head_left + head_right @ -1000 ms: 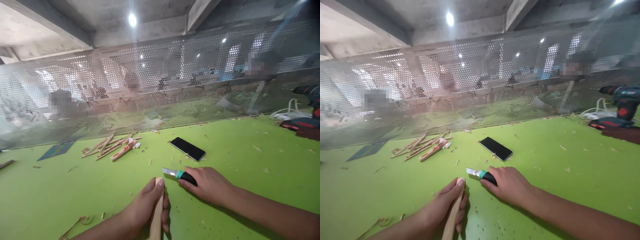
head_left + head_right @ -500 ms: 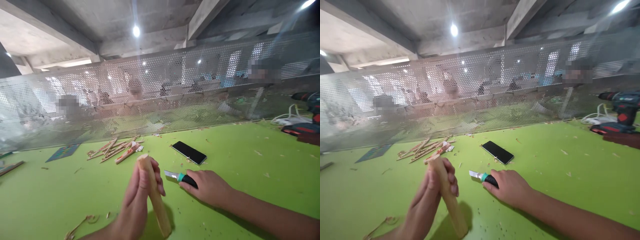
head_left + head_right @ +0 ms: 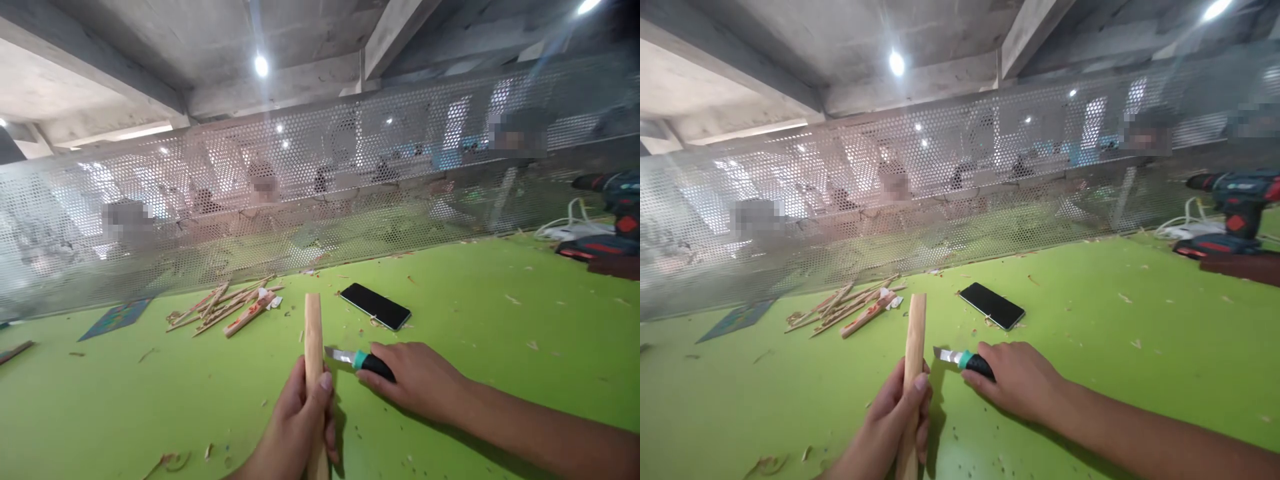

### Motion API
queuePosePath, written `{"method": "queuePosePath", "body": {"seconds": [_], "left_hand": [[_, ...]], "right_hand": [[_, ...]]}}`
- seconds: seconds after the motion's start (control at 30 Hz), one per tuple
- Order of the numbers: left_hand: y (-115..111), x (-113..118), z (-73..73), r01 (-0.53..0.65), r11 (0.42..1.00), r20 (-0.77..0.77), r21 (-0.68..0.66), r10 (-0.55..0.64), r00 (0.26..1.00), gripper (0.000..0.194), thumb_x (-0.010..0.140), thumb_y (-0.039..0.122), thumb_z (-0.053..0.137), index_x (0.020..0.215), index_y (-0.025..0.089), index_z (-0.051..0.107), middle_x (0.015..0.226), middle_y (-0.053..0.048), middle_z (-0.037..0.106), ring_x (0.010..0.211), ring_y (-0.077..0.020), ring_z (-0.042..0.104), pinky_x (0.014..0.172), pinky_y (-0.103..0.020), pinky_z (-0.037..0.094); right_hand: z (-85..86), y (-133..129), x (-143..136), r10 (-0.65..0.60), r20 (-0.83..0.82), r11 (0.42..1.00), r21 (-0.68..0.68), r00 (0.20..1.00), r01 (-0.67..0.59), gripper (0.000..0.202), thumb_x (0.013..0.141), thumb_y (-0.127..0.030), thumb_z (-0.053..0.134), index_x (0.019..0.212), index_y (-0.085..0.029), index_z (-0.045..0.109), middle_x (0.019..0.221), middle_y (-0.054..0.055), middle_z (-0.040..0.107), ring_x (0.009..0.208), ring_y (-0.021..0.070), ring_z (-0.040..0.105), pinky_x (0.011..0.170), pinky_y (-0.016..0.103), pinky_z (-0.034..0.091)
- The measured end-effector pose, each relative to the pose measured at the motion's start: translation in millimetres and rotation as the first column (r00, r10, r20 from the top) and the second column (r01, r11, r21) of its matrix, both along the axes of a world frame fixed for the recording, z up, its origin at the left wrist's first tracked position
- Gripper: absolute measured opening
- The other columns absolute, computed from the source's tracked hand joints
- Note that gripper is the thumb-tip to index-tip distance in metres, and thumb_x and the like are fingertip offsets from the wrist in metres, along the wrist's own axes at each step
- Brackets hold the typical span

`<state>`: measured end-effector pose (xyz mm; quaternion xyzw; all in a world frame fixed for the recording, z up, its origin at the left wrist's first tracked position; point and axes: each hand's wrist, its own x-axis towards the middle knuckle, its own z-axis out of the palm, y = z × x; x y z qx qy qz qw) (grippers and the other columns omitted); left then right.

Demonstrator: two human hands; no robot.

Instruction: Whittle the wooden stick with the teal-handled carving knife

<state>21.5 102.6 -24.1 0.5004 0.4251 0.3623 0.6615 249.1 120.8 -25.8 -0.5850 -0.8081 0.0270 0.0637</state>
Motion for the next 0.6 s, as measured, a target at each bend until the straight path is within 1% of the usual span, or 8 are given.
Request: {"method": "queuePosePath", "body": {"seconds": [0.07,0.13,0.23,0.33,0.43,0.6], "left_hand": [[1.2,-1.7,1.7,0.001,0.998,-0.008,-0.056,-0.002,1.000,0.061,0.077,0.073,0.071,0.101,0.024,0.044,0.056,0.012,0.040,0.041,-0.0062,0.034,0.036,-0.018,0.035],[1.8,-3.4,2.8,0.009,0.994,0.003,-0.112,-0.009,1.000,0.060,0.075,0.071,0.075,0.094,0.025,0.042,0.053,0.013,0.036,0.039,-0.0044,0.025,0.033,-0.016,0.026],[2.5,-5.5,4.5,0.036,0.983,0.009,-0.183,-0.035,0.999,0.063,0.072,0.074,0.076,0.085,0.026,0.038,0.053,0.014,0.035,0.037,-0.0024,0.021,0.031,-0.015,0.019],[3.7,-6.5,5.6,0.065,0.971,-0.009,-0.230,-0.069,0.998,0.067,0.069,0.080,0.073,0.081,0.026,0.036,0.052,0.015,0.033,0.036,-0.0017,0.018,0.031,-0.014,0.015],[4.7,-6.6,4.7,0.077,0.965,-0.003,-0.249,-0.080,0.997,0.067,0.068,0.081,0.072,0.079,0.026,0.036,0.052,0.015,0.034,0.036,-0.0011,0.017,0.030,-0.013,0.014],[6.4,-6.1,1.8,0.182,0.950,0.106,-0.255,-0.159,0.982,0.063,0.073,0.081,0.067,0.074,0.025,0.038,0.045,0.013,0.035,0.029,-0.0023,0.016,0.023,-0.013,0.014]], "right_hand": [[-0.7,0.0,0.4,-0.003,0.002,1.000,-0.001,1.000,0.003,0.040,0.103,-0.054,0.046,0.096,-0.019,0.065,0.081,0.010,0.078,0.065,0.0312,0.072,0.050,0.029,0.024],[-1.8,0.2,1.0,-0.008,-0.002,1.000,-0.006,1.000,0.008,0.042,0.102,-0.055,0.045,0.095,-0.019,0.065,0.080,0.011,0.077,0.065,0.0321,0.072,0.050,0.029,0.024],[-2.9,0.7,1.9,-0.014,-0.020,1.000,-0.009,1.000,0.014,0.043,0.102,-0.056,0.045,0.093,-0.019,0.065,0.078,0.010,0.077,0.064,0.0319,0.072,0.050,0.029,0.022],[-2.6,1.0,2.4,-0.016,-0.029,1.000,-0.009,0.999,0.016,0.043,0.101,-0.056,0.045,0.092,-0.020,0.064,0.078,0.010,0.077,0.064,0.0316,0.071,0.050,0.029,0.022],[-1.5,0.7,2.3,-0.016,-0.028,1.000,-0.003,0.999,0.016,0.042,0.102,-0.056,0.045,0.092,-0.020,0.065,0.078,0.010,0.077,0.064,0.0313,0.072,0.050,0.029,0.023],[-2.3,0.6,2.2,0.000,-0.033,1.000,0.019,0.999,0.001,0.040,0.101,-0.054,0.047,0.090,-0.020,0.065,0.077,0.010,0.077,0.064,0.0300,0.072,0.050,0.029,0.024]]}}
